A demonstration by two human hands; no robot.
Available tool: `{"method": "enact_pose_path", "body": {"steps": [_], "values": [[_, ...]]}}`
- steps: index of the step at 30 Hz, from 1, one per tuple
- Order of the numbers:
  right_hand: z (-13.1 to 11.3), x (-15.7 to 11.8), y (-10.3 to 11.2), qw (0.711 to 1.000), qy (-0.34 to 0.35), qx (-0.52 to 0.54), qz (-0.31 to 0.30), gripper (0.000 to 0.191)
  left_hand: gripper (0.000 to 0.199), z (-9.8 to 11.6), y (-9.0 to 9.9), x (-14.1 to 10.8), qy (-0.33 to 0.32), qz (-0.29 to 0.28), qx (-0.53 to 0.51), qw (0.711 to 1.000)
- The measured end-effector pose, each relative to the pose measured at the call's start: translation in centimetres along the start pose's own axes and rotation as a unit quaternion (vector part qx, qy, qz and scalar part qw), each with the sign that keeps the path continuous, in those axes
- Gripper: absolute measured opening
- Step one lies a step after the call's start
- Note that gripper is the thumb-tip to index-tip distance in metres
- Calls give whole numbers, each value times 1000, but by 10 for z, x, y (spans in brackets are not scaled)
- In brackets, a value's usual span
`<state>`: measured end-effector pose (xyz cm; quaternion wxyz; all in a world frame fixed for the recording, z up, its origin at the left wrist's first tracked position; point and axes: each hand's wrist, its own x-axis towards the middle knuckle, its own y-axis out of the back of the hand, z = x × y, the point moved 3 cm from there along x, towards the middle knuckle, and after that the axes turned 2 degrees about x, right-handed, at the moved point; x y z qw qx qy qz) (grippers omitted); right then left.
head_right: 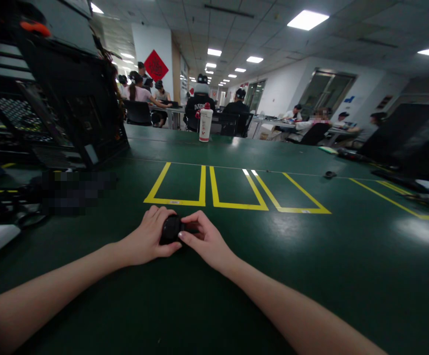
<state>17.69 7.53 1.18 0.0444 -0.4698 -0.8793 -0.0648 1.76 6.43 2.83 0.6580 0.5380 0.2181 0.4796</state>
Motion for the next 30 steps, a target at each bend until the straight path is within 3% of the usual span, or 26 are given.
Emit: {"method": "enact_pose_path", "body": {"steps": [7,17,23,30], "values": [[-3,0,0,999,-21,-25,-3,36,58,1,-1,1,0,-10,8,1000],[0,0,0,1000,11,2,-4,23,57,0,-2,1,-9,6,9,1000],[-2,0,0,1000,-9,-27,3,34,56,0,-3,1,-1,4,18,1000],[-2,-1,0,1000,8,-8,-14,29,57,1,-1,0,-5,1,17,1000]]}}
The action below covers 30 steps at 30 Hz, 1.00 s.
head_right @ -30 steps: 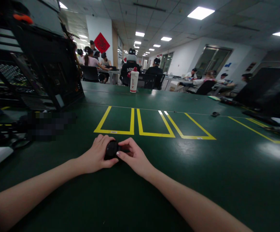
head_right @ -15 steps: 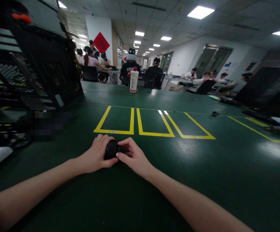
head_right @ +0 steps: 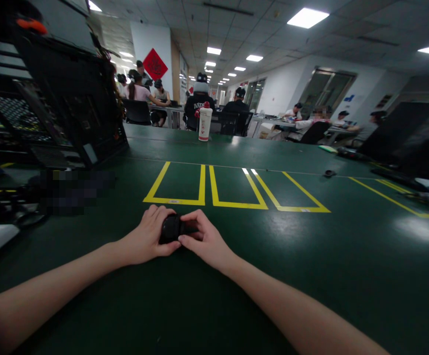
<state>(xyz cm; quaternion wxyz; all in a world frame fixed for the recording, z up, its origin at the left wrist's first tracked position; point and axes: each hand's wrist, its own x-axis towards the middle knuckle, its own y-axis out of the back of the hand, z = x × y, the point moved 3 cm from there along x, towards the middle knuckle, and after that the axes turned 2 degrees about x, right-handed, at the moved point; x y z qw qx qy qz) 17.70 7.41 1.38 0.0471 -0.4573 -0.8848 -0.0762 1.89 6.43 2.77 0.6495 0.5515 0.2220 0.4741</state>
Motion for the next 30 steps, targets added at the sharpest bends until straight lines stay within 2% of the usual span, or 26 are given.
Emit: {"method": "enact_pose_path", "body": {"steps": [5,11,14,20,26,30], "values": [[-1,1,1,1000,-2,-3,9,24,57,-1,1,0,1,-9,-15,1000],[-1,2,1,1000,-23,-14,10,35,58,0,-2,1,5,-3,5,1000],[0,1,1,1000,-13,-1,-5,32,58,0,-2,1,0,-1,3,1000],[1,1,2,1000,-8,15,8,23,59,-2,-1,0,-2,-3,-1,1000],[-1,1,2,999,-27,-13,14,32,59,-1,0,1,4,-10,-2,1000],[0,1,1,1000,-12,5,-7,31,57,-1,0,1,9,-10,-2,1000]]}}
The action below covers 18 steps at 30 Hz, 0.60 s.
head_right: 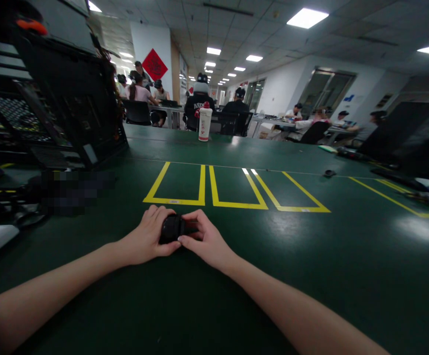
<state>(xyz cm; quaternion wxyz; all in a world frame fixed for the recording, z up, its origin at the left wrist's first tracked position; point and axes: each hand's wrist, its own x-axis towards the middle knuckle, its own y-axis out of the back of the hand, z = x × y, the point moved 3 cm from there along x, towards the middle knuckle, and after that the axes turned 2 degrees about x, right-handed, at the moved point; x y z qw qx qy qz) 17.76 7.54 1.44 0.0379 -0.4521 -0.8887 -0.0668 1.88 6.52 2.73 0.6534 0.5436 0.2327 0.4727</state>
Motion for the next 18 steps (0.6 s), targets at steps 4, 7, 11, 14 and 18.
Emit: {"method": "enact_pose_path", "body": {"steps": [4,7,11,14,18], "values": [[2,0,0,1000,3,14,10,24,58,0,0,-1,-3,0,-3,1000],[3,1,1,1000,0,12,19,21,60,-1,-1,0,-5,0,-4,1000],[2,1,1,1000,-6,-3,24,31,59,-1,-2,1,-6,7,7,1000],[1,1,0,1000,-8,-5,14,32,59,-1,-3,1,-6,4,8,1000],[1,-1,-1,1000,4,9,3,30,57,-1,-2,0,-5,7,10,1000]]}}
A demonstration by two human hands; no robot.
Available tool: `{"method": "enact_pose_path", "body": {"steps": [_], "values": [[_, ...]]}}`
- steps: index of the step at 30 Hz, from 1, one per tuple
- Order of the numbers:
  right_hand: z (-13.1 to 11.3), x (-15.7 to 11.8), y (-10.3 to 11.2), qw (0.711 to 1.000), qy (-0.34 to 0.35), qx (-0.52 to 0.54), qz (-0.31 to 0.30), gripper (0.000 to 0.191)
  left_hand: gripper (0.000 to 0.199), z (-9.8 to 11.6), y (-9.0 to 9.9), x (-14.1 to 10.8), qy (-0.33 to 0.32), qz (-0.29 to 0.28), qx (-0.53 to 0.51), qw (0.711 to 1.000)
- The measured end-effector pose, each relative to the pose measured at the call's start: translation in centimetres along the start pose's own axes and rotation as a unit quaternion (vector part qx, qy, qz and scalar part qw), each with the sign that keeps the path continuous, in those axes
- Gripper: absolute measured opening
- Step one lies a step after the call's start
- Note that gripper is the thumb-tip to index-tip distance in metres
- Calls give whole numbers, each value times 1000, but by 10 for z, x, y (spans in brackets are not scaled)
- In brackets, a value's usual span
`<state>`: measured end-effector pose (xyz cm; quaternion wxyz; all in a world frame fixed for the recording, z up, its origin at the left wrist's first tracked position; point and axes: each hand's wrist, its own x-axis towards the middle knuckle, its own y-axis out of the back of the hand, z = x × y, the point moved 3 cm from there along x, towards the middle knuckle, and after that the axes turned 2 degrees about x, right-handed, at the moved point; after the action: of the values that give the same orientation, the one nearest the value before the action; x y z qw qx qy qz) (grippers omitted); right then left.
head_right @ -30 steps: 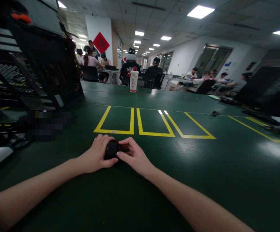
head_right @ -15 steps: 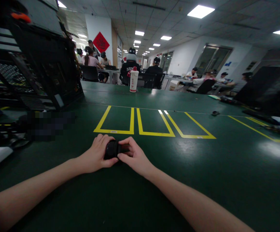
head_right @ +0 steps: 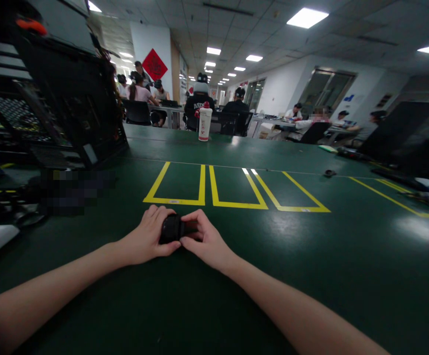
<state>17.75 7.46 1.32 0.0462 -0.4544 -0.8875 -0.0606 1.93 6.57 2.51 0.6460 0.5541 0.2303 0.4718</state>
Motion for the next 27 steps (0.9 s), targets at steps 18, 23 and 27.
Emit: {"method": "enact_pose_path", "body": {"steps": [18,23,27], "values": [[1,0,0,1000,8,2,-1,28,57,1,1,0,-2,8,-12,1000],[1,1,0,1000,3,-5,11,22,59,0,1,0,-5,9,-8,1000],[-1,1,0,1000,-9,-19,15,33,59,0,0,0,-6,6,-4,1000]]}}
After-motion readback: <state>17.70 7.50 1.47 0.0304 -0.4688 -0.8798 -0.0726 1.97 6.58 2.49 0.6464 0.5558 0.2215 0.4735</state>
